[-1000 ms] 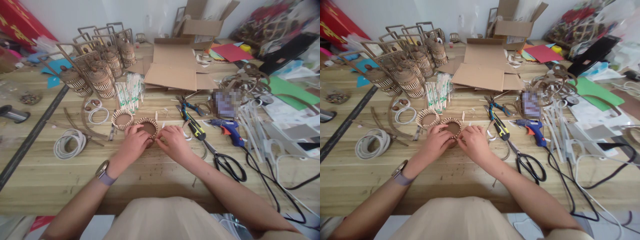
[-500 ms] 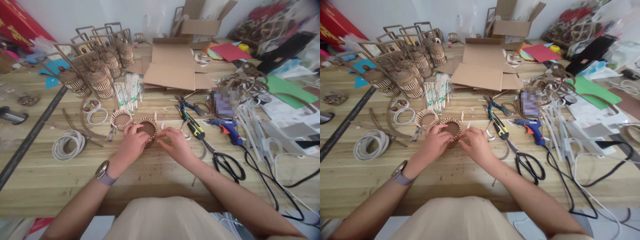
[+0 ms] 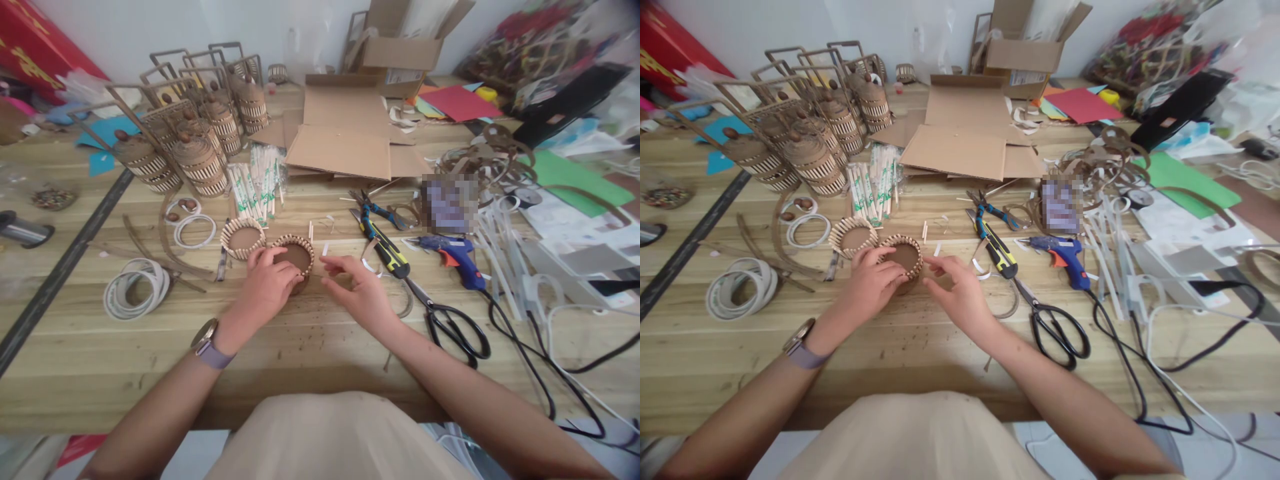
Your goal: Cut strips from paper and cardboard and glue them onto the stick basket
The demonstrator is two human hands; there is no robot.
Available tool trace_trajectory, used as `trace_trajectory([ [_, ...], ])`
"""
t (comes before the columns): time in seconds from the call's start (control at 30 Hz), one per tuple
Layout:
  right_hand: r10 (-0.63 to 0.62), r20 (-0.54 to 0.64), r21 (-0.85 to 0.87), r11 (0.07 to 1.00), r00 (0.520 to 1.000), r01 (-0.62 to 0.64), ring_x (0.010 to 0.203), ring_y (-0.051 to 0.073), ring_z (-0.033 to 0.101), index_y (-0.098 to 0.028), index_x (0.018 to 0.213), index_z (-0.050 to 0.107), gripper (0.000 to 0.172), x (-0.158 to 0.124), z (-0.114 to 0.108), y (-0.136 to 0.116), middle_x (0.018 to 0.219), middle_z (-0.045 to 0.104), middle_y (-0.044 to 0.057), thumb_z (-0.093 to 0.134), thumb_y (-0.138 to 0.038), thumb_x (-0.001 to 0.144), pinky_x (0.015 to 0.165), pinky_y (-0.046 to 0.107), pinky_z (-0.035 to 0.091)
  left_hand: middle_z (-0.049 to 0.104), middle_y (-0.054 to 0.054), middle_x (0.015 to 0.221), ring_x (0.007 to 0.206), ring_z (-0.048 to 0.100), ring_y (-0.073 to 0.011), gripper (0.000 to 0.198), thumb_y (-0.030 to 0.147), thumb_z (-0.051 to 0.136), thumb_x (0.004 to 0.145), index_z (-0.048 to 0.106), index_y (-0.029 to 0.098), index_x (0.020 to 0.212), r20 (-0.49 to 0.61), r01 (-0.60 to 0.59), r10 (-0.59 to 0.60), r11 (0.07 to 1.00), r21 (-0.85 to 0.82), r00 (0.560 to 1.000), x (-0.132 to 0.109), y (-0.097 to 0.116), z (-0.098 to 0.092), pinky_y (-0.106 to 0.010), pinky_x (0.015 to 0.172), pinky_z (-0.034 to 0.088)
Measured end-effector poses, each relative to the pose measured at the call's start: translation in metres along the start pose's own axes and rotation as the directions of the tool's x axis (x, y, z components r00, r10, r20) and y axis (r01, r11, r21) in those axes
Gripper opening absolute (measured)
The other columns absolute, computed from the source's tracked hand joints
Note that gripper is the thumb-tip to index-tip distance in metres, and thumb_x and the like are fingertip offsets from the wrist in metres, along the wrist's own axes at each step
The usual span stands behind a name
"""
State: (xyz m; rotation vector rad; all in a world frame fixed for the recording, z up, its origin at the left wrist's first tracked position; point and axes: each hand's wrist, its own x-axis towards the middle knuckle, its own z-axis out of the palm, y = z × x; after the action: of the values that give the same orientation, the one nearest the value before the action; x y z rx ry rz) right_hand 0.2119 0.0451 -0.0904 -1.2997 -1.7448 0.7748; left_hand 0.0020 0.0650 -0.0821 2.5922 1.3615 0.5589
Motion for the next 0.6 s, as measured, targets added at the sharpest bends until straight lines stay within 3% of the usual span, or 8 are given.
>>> trace_trajectory([
  [0.23, -0.031, 0.008, -0.218, 0.975, 0.999, 0.032, 0.089, 0.024, 0.064, -0.021, 0.083, 0.069, 0.003, 0.002, -0.002, 0.005, 0.09, 0.07, 0.006, 0.071, -0.019, 0.081, 0.085, 0.042, 0.044, 0.077, -0.002, 0.089, 0.12, 0.053, -0.0304, 0.024, 0.024, 0.052, 0.098, 0.07, 0.023, 0.081, -0.008, -0.007, 0.008, 1.0, 0.02, 1.0, -0.001, -0.001, 0.001, -0.054, 0.104, 0.03],
  [0.6, -0.026, 0.052, -0.214, 0.976, 0.998, 0.036, 0.084, 0.021, 0.066, -0.021, 0.079, 0.07, 0.007, 0.027, 0.001, 0.011, 0.084, 0.072, 0.004, 0.068, -0.016, 0.083, 0.078, 0.036, 0.047, 0.077, -0.004, 0.089, 0.12, 0.053, -0.0308, 0.023, 0.021, 0.053, 0.097, 0.07, 0.022, 0.081, -0.01, -0.018, 0.018, 0.999, 0.026, 1.0, -0.002, 0.0, 0.001, -0.055, 0.104, 0.031],
])
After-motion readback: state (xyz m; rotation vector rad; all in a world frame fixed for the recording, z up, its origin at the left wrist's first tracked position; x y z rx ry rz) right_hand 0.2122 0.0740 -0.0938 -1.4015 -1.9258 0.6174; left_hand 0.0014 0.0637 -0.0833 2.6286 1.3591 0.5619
